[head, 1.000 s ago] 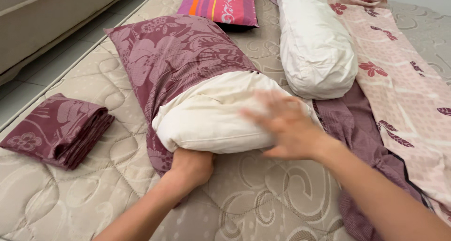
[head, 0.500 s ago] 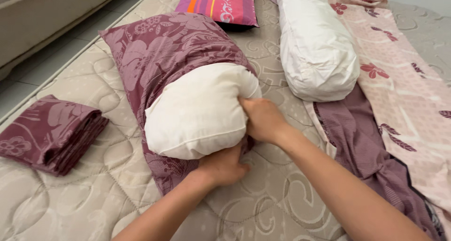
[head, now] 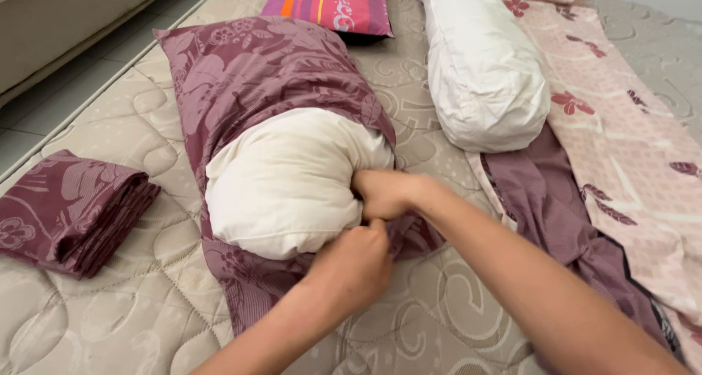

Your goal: The person puts a pillow inside a floral pattern pillowcase, smooths it out, and then slides a long bolster into a matching cylindrical cover.

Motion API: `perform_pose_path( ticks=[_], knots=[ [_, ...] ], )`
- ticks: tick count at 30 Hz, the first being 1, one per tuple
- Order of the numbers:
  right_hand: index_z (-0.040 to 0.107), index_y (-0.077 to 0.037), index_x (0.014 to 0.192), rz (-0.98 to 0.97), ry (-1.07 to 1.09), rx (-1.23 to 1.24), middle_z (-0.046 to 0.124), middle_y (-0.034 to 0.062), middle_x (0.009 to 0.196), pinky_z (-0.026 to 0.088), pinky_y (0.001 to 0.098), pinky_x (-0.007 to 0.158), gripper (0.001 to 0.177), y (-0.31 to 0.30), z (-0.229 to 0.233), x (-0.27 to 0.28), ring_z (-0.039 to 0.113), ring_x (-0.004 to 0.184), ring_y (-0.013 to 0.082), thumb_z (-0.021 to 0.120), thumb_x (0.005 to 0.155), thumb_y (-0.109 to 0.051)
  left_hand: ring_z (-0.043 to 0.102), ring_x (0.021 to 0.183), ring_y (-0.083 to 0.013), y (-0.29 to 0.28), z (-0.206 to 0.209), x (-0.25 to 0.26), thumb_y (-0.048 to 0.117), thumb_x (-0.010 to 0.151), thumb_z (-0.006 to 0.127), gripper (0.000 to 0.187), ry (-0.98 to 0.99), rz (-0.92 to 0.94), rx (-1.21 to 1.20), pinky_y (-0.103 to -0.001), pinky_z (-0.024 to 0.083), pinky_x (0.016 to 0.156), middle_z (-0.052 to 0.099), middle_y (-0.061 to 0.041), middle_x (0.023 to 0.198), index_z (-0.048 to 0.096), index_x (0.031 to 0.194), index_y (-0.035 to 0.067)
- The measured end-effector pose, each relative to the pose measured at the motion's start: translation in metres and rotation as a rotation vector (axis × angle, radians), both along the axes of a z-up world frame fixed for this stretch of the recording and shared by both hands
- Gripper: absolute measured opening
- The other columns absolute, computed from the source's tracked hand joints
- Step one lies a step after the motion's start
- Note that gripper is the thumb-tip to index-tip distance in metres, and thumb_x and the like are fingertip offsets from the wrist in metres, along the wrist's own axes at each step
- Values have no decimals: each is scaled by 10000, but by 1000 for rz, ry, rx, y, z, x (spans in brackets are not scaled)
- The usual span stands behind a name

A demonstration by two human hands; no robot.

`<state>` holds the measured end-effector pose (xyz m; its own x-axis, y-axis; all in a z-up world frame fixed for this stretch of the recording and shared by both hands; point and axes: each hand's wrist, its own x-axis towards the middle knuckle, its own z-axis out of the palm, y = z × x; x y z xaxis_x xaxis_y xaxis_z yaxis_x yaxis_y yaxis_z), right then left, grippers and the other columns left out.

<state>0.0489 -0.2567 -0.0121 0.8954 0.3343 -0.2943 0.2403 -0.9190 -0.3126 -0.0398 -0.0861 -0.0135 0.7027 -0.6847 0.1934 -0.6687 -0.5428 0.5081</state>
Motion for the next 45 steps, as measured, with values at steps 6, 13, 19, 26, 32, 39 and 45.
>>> perform_pose_path(
  ticks=[6,13,19,26,32,39,45],
  knots=[
    [737,-25,1172,-103,65,-494,712,214,1211,565,415,945,465,-2,21,11,697,1141,325,775,768,-253,730,778,-361,60,27,-10,367,939,657,296,-38,130,389,-480,582,686,738,-169,820,689,855,86],
    [711,-135,1254,-158,170,-747,653,112,1328,528,426,1026,476,8,31,13,639,1240,271,774,818,-315,652,959,-250,122,15,3,251,853,714,163,-734,58,110,-450,461,876,716,-59,972,715,772,110],
    [745,-51,1167,-44,106,-531,700,202,1245,519,406,1021,465,-9,41,-8,668,1184,323,718,797,-331,573,1188,-289,121,32,23,245,742,759,214,-794,-217,-49,-456,471,1006,651,-81,1221,725,722,35],
    [717,64,826,134,-181,-161,696,265,859,550,489,769,392,-22,73,-48,702,813,396,658,813,-323,662,899,-324,110,47,42,294,759,790,334,-259,-340,7,-420,535,784,712,-150,1026,730,620,-4],
    [765,-28,807,341,-123,-16,729,186,746,548,454,676,510,16,111,-86,705,726,364,760,736,-533,424,487,-166,106,33,77,333,844,824,478,574,-335,167,-383,353,518,482,-15,499,599,537,45],
    [759,-36,886,325,-256,155,732,164,759,546,403,639,409,41,110,-77,720,704,325,783,743,-419,485,513,-93,99,47,92,328,827,793,297,714,-342,117,-329,391,536,615,21,553,756,649,94],
    [778,-39,805,58,-86,-4,669,131,598,489,382,564,443,-20,100,-27,626,557,208,789,777,-482,598,518,-132,136,70,103,571,831,782,567,94,37,382,-335,483,586,632,-51,568,775,701,19]
  ],
)
